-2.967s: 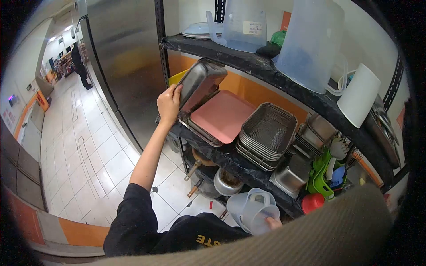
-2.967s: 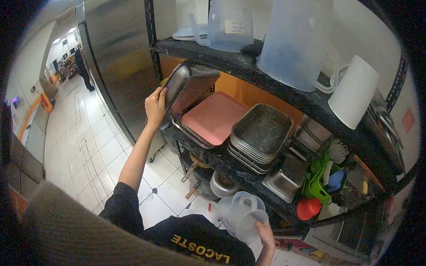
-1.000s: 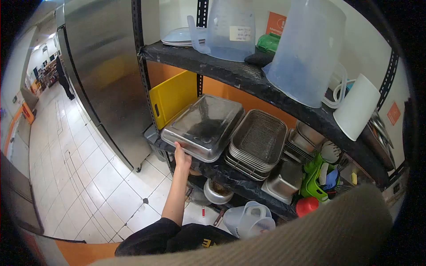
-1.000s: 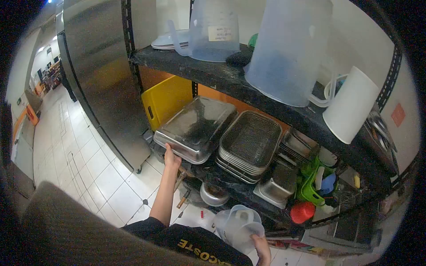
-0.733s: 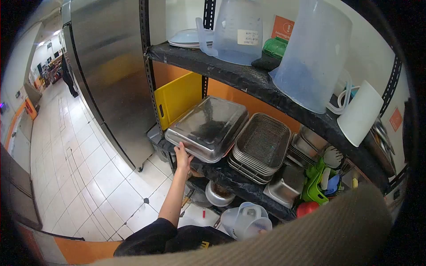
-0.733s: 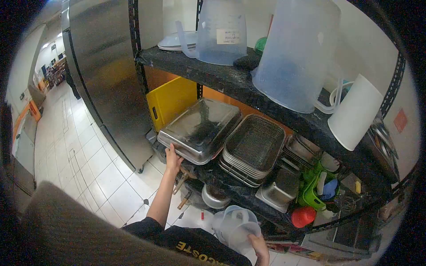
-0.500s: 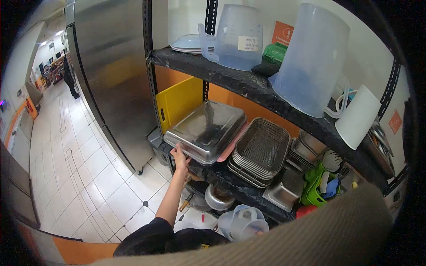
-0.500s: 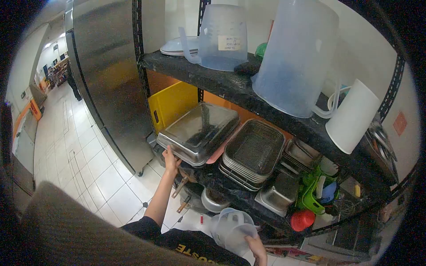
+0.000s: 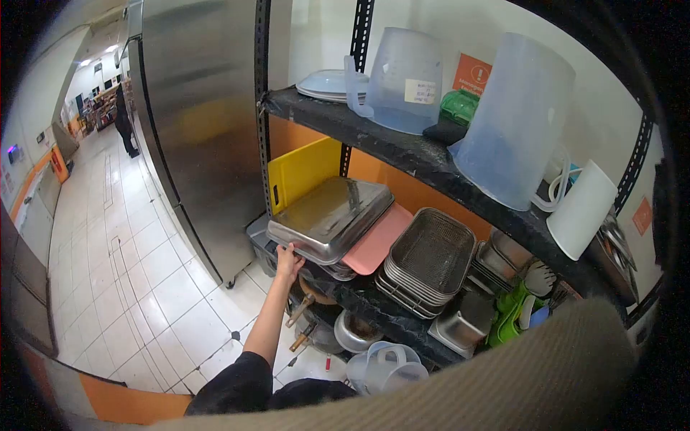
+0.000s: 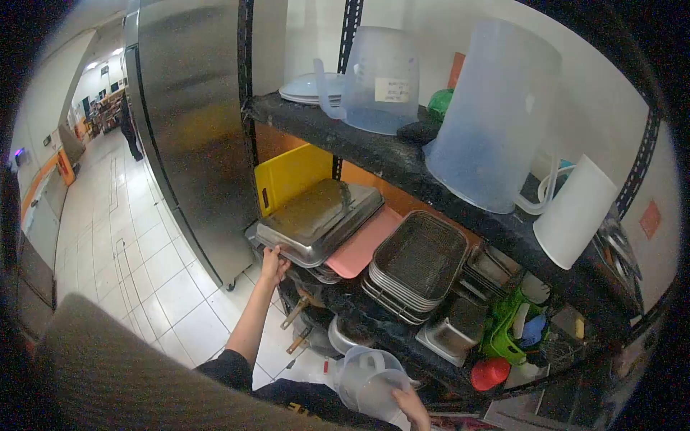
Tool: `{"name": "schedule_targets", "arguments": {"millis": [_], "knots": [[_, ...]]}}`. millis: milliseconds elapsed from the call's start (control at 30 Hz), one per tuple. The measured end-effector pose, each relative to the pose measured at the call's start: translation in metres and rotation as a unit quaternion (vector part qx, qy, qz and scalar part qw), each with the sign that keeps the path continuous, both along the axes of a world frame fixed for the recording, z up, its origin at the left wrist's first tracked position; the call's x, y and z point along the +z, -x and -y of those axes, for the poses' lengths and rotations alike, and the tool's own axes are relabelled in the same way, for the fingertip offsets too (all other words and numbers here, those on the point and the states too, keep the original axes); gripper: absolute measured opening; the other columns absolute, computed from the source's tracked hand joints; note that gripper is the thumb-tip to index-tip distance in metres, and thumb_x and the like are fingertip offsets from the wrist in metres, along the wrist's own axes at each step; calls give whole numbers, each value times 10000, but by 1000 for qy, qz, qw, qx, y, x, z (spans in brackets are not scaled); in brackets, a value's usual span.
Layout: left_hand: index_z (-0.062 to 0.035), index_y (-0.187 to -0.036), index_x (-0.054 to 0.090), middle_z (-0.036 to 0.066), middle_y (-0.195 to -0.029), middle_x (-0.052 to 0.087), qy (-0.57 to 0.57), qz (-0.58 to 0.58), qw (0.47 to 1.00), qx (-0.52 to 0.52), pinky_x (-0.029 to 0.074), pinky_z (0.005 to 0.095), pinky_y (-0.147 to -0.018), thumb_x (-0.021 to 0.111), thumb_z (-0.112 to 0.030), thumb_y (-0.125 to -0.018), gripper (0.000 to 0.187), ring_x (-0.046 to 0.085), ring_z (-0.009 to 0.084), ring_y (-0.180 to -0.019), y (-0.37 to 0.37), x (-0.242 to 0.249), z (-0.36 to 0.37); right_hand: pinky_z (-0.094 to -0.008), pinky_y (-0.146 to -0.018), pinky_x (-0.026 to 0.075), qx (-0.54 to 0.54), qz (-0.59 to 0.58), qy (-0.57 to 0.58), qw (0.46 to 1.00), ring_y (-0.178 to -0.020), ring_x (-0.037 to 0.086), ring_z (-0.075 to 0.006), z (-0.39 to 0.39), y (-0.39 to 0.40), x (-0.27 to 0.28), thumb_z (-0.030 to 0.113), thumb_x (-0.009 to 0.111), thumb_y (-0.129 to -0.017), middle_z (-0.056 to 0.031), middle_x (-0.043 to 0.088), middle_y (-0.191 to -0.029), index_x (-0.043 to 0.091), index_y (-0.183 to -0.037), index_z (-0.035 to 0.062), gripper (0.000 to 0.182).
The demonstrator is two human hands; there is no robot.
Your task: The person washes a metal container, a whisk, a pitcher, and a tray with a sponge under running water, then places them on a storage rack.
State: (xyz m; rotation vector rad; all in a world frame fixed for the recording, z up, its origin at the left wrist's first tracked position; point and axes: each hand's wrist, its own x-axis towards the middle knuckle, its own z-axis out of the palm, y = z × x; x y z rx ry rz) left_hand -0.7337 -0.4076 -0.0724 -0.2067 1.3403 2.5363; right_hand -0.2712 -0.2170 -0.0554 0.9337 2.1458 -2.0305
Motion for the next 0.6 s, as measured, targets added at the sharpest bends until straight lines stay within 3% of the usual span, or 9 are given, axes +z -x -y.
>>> {"name": "schedule_targets", "arguments": {"millis": [167, 300, 400, 433, 500, 567, 600], "knots": [[-159, -1122, 312, 69, -1082, 460, -11, 26, 1000, -13, 501, 343, -672, 447, -215, -902, 264, 539, 240, -897, 7, -3, 4, -294, -879, 375, -5, -16, 44, 999, -1014, 486, -193, -2, 2, -7, 66, 459, -778, -85, 535, -1110, 452, -1197, 0, 424], [-121, -1209, 282, 75, -1071, 451, -23, 44, 999, 11, 487, 320, -678, 466, -243, -890, 388, 532, 213, -864, 2, 3, 8, -291, -880, 375, -9, 10, 28, 1000, -1014, 487, -193, -1, 3, -6, 46, 450, -764, -84, 535, -1108, 449, -1199, -4, 438], [-65, -1215, 305, 86, -1033, 440, 154, 34, 978, 137, 446, 309, -749, 459, -231, -895, 392, 496, 202, -876, 6, 2, 12, -291, -881, 375, -18, -8, 31, 999, -1013, 488, -196, 3, 3, 3, 39, 452, -756, -88, 538, -1104, 447, -1202, -3, 448], [-51, -1208, 323, 90, -1017, 436, 219, -74, 945, 231, 425, 308, -778, 460, -226, -896, 383, 481, 203, -889, 5, 9, 11, -291, -882, 375, -26, -5, 31, 999, -1013, 488, -197, 4, 2, 3, 38, 453, -754, -89, 538, -1104, 447, -1202, -3, 450], [-23, -1195, 359, 97, -984, 430, 326, -284, 808, 400, 383, 305, -837, 461, -216, -897, 369, 453, 206, -913, -2, 49, 9, -293, -883, 376, -31, -9, 33, 999, -1012, 489, -199, 6, 1, 5, 37, 455, -751, -91, 540, -1103, 448, -1202, -3, 452], [-24, -1179, 392, 127, -1100, 392, 231, -413, 814, 337, 379, 313, -855, 497, -205, -883, 363, 440, 221, -955, -24, 142, 6, -294, -883, 376, -35, -6, 33, 999, -1013, 490, -200, 6, 2, 7, 38, 456, -752, -93, 541, -1103, 449, -1201, -4, 451], [-12, -1167, 396, 136, -1102, 399, 235, -478, 784, 318, 370, 320, -871, 515, -192, -868, 368, 437, 233, -982, -30, 182, 3, -294, -883, 376, -39, -3, 33, 999, -1013, 490, -201, 6, 2, 7, 38, 457, -752, -93, 541, -1103, 449, -1200, -4, 450]]}}
